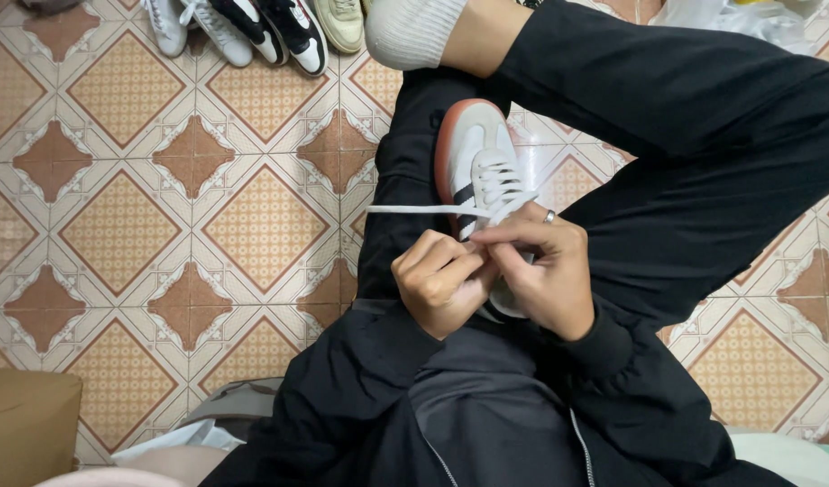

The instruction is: Lacing a white sneaker while sitting on the floor

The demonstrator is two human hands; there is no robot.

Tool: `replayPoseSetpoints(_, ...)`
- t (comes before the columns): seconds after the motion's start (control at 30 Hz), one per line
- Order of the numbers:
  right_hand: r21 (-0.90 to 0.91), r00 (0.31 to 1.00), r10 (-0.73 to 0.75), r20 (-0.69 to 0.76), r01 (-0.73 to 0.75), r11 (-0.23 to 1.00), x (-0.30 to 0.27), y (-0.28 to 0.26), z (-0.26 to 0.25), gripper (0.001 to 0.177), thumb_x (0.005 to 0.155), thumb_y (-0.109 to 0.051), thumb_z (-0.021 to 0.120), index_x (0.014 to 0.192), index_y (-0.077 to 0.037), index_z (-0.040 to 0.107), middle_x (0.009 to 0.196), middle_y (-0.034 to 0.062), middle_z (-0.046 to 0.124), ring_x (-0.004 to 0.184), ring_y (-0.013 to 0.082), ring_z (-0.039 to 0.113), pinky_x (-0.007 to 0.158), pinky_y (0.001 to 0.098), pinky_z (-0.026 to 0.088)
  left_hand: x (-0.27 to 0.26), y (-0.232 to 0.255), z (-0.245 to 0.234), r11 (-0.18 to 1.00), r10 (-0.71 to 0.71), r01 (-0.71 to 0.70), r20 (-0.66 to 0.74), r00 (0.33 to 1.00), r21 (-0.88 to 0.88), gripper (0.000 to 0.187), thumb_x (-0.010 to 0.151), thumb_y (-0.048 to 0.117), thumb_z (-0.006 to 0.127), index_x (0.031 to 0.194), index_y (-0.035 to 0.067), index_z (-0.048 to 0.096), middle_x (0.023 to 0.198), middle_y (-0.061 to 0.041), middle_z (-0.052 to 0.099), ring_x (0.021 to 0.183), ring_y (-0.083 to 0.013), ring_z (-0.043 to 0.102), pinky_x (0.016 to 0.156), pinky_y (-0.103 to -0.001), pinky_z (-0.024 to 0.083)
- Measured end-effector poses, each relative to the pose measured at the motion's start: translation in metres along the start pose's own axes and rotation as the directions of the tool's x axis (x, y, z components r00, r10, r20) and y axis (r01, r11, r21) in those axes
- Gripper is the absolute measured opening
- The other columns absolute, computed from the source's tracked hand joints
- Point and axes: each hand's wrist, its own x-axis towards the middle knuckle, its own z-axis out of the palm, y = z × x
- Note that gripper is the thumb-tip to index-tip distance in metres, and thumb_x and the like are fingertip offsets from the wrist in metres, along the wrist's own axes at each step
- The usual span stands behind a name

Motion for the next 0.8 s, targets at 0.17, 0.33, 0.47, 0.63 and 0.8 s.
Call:
replayPoseSetpoints(0.17,0.032,1.000,0.003,0.001,-0.003,0.999,-0.0002,0.0034,0.0007,0.024,0.080,0.008,0.070,0.087,-0.010,0.083,0.070,0.0110,0.068,0.064,0.0207,0.067,0.057,0.0330,0.055,-0.0014,-0.0002,0.0006,1.000,-0.004,0.004,0.009,1.000,-0.001,0.032,0.076,0.001,0.084,0.059,0.013,0.059,0.061,0.001,0.050,0.054,-0.0184,0.055,0.054,-0.025,0.053)
replayPoseSetpoints(0.33,0.001,0.999,0.009,0.044,-0.009,1.000,0.0033,-0.0005,0.0001,0.022,0.079,0.004,0.071,0.084,-0.013,0.084,0.071,0.0092,0.068,0.062,0.0210,0.067,0.057,0.0333,0.054,-0.0082,-0.0047,0.0012,1.000,0.016,-0.017,0.028,0.999,0.014,0.033,0.077,0.004,0.084,0.058,0.016,0.059,0.061,0.002,0.050,0.055,-0.0188,0.055,0.055,-0.027,0.052)
replayPoseSetpoints(0.47,0.015,0.995,0.020,0.099,-0.022,1.000,0.0051,0.0023,-0.0050,0.023,0.079,0.006,0.069,0.083,-0.012,0.083,0.071,0.0099,0.068,0.064,0.0203,0.067,0.059,0.0332,0.053,-0.0071,-0.0033,0.0014,0.999,0.028,-0.029,0.029,0.999,0.031,0.032,0.078,0.002,0.082,0.060,0.016,0.059,0.062,0.002,0.051,0.056,-0.0187,0.055,0.056,-0.028,0.051)
replayPoseSetpoints(0.63,0.013,0.993,0.037,0.111,-0.038,0.999,0.0041,0.0059,-0.0053,0.023,0.080,0.006,0.069,0.083,-0.012,0.083,0.071,0.0106,0.068,0.066,0.0209,0.067,0.059,0.0331,0.053,-0.0075,-0.0030,0.0043,0.999,0.036,-0.036,0.008,0.999,0.037,0.032,0.078,0.003,0.083,0.060,0.016,0.060,0.061,0.003,0.051,0.055,-0.0175,0.054,0.056,-0.027,0.051)
replayPoseSetpoints(0.8,0.099,0.984,0.161,0.080,-0.169,0.981,0.0012,0.0019,-0.0024,0.024,0.090,-0.002,0.076,0.113,-0.005,0.079,0.079,0.0099,0.073,0.073,0.0127,0.070,0.064,0.0327,0.061,-0.0082,-0.0049,0.0049,0.999,-0.038,0.039,-0.013,0.999,0.007,0.023,0.072,0.003,0.082,0.062,0.015,0.065,0.062,0.002,0.057,0.054,-0.0200,0.057,0.055,-0.030,0.052)
